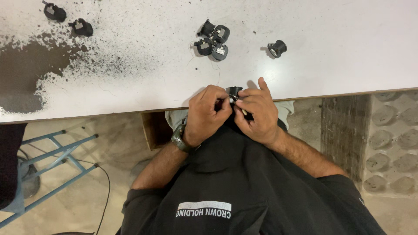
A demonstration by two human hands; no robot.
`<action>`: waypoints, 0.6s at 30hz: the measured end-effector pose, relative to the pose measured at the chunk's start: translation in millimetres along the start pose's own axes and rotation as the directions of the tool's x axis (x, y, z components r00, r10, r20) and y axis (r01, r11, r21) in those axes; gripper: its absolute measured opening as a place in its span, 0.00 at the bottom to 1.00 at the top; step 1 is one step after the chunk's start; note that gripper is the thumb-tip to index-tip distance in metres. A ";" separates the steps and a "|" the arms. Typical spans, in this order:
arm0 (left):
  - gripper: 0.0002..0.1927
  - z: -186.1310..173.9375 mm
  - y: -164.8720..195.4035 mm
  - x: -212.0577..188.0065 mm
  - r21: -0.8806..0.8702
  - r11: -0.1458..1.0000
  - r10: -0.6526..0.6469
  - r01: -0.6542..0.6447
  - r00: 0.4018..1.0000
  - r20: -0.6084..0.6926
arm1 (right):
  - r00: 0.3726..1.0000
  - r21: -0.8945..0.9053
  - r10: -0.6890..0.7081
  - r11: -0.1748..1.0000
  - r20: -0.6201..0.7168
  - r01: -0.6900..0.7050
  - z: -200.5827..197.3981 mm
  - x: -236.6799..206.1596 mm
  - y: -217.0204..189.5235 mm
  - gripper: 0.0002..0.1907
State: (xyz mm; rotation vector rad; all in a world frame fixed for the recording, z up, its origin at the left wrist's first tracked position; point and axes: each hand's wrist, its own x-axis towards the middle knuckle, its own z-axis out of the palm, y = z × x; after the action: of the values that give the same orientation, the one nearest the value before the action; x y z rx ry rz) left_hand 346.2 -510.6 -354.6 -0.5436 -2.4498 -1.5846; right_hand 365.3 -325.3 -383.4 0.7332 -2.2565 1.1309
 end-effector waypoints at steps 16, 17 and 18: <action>0.13 -19.3 2.8 34.4 0.337 0.938 -0.110 0.080 0.991 0.071 | 0.996 -0.139 0.070 0.987 -0.054 -0.077 -16.9 10.2 14.3 0.16; 0.18 -23.3 0.6 45.8 0.437 0.896 -0.114 0.083 0.993 0.044 | 0.989 -0.153 0.098 0.982 -0.109 -0.114 -21.1 12.8 18.6 0.15; 0.21 -25.9 -1.9 57.9 0.489 0.867 -0.144 0.098 0.988 0.058 | 0.987 -0.154 0.094 0.982 -0.128 -0.114 -24.8 15.3 22.5 0.15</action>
State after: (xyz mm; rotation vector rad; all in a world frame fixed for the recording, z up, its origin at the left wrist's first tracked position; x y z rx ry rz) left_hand 290.9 -522.7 -325.8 -0.3858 -2.8556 -0.9222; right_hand 344.2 -297.0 -372.9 0.4752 -2.2736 0.9977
